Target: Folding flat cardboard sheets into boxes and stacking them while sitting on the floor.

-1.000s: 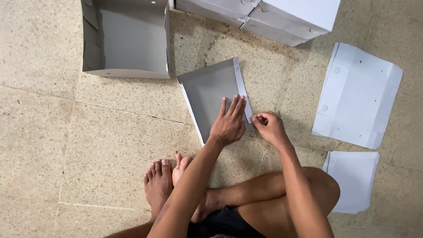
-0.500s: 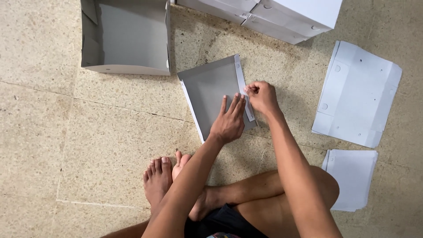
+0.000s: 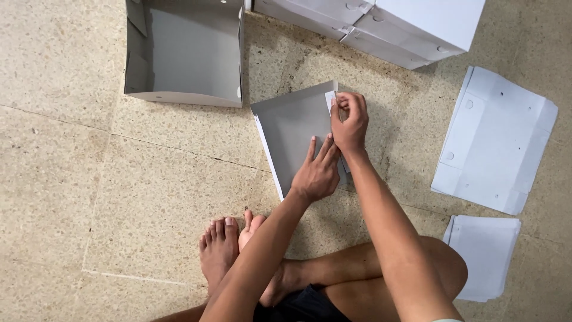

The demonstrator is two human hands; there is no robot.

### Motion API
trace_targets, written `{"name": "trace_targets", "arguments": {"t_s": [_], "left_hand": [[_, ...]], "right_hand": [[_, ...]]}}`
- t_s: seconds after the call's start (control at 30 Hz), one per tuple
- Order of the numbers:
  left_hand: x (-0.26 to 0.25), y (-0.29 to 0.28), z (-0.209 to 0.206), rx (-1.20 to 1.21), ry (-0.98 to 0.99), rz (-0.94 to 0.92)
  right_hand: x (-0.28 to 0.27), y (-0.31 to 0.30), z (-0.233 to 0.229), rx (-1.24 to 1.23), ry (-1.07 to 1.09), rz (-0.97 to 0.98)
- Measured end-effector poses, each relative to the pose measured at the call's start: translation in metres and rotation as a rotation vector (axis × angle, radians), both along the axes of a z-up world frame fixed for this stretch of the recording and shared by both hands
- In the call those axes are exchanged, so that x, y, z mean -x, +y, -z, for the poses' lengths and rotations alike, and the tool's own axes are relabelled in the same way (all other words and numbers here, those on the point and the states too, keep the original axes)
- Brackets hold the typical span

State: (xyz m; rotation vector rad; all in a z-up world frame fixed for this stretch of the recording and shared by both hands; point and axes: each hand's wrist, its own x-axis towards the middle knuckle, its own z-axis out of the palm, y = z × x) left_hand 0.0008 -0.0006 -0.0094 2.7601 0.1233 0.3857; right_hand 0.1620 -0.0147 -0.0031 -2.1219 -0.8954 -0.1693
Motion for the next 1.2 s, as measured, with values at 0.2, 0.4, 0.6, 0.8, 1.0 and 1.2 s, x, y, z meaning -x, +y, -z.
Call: {"name": "trace_targets", "arguments": {"t_s": [0.2,0.4,0.6,0.8,1.0,1.2], "left_hand": [[0.003,-0.001,0.000,-0.004,-0.005,-0.003],[0.004,0.000,-0.006,0.002,0.024,0.003],[0.003,-0.005,0.003,-0.041,0.024,0.023],[0.001,-0.005,0.001,-0.056,0.088,-0.004],[0.004,-0.003,-0.006,-0.039,0.072,-0.019],[0.006,0.005,-0.019,0.005,0.184,-0.006]], "right_hand": [[0.007,0.001,-0.011,-0.016,-0.094,-0.084],[-0.019,-0.001,0.013,0.520,-0.584,-0.260],[-0.005,0.016,0.020,0.965,-0.933,-0.298],[0.027,0.032,0.001,1.192,-0.725,-0.086],[-0.003,0.013,-0.048,0.793,-0.186,-0.217],[0.044,-0.092,-0.107,0.284,0.413,-0.125]]}}
